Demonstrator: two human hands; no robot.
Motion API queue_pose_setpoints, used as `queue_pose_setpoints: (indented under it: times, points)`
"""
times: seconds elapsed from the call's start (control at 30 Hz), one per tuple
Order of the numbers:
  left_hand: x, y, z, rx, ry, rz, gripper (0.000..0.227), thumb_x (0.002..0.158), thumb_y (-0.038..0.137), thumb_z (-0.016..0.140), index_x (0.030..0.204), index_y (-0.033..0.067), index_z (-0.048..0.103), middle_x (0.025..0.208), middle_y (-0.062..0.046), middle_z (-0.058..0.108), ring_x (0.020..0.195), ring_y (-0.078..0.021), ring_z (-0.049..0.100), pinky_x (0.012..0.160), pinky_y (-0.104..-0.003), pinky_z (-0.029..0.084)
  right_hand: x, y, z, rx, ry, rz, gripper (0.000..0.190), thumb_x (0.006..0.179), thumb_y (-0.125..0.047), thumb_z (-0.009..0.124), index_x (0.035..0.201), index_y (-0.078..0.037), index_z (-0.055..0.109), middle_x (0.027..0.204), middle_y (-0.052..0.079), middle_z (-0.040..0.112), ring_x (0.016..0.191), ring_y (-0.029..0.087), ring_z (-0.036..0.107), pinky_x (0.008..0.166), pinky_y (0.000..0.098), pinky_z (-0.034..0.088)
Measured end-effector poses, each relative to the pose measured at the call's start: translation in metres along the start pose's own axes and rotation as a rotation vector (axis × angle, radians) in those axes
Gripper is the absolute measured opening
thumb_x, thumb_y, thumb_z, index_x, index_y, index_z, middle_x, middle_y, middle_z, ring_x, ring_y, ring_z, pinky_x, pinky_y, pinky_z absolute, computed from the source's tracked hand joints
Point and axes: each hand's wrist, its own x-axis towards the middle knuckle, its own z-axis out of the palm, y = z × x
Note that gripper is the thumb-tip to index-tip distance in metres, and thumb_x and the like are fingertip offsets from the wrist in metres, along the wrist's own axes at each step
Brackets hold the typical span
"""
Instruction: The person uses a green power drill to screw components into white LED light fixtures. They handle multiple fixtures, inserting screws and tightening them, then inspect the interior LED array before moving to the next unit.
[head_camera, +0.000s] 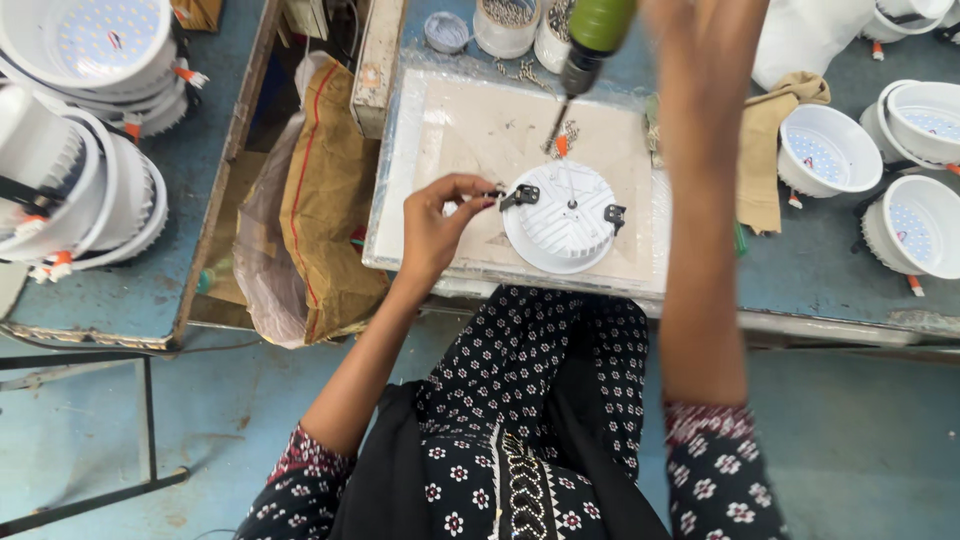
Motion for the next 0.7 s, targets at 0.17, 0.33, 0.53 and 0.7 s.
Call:
queue_pose_setpoints:
  times: [0.17,0.33,0.53,0.7]
  points:
    - [-0.012,0.012,-0.006,-0.113,0.013,0.0,0.014,0.086,-0.001,0.076,0.1,0.0025,0.077,0.098,-0.003,0.078,0.087,-0.0084,0.068,0.077,-0.024,0.049,-0.109,-0.022,0.08,-0.039,-0.131,0.372,0.039,0.091,-0.002,0.071,0.128,-0.002,0.061,0.119,0.007,0.064,0.108,0.015,0.064,0.092,0.0286,0.061]
    - [-0.024,0.037,0.001,0.025,0.014,0.075,0.015,0.086,0.001,0.076,0.1,0.0035,0.078,0.097,-0.003,0.078,0.089,-0.0106,0.068,0.08,-0.027,0.051,-0.139,-0.016,0.091,0.036,-0.047,0.406,0.018,0.1,0.001,0.069,0.117,0.003,0.069,0.114,0.011,0.068,0.103,0.016,0.069,0.089,0.0286,0.062]
    - [-0.031,0.06,0.001,0.001,-0.014,-0.026,0.014,0.086,0.005,0.078,0.099,0.0042,0.077,0.096,-0.003,0.079,0.087,-0.0109,0.068,0.079,-0.027,0.05,-0.157,-0.009,0.09,0.116,0.065,0.333,0.014,0.1,0.005,0.065,0.113,0.006,0.067,0.113,0.012,0.066,0.103,0.016,0.069,0.094,0.0282,0.059]
    - [-0.035,0.058,-0.001,0.061,-0.021,0.01,0.011,0.087,0.003,0.075,0.098,0.0037,0.078,0.092,-0.004,0.078,0.083,-0.0126,0.065,0.077,-0.029,0.049,-0.166,-0.004,0.101,0.059,0.129,0.289,0.008,0.099,0.008,0.065,0.107,0.007,0.067,0.103,0.01,0.064,0.094,0.015,0.068,0.087,0.0265,0.059]
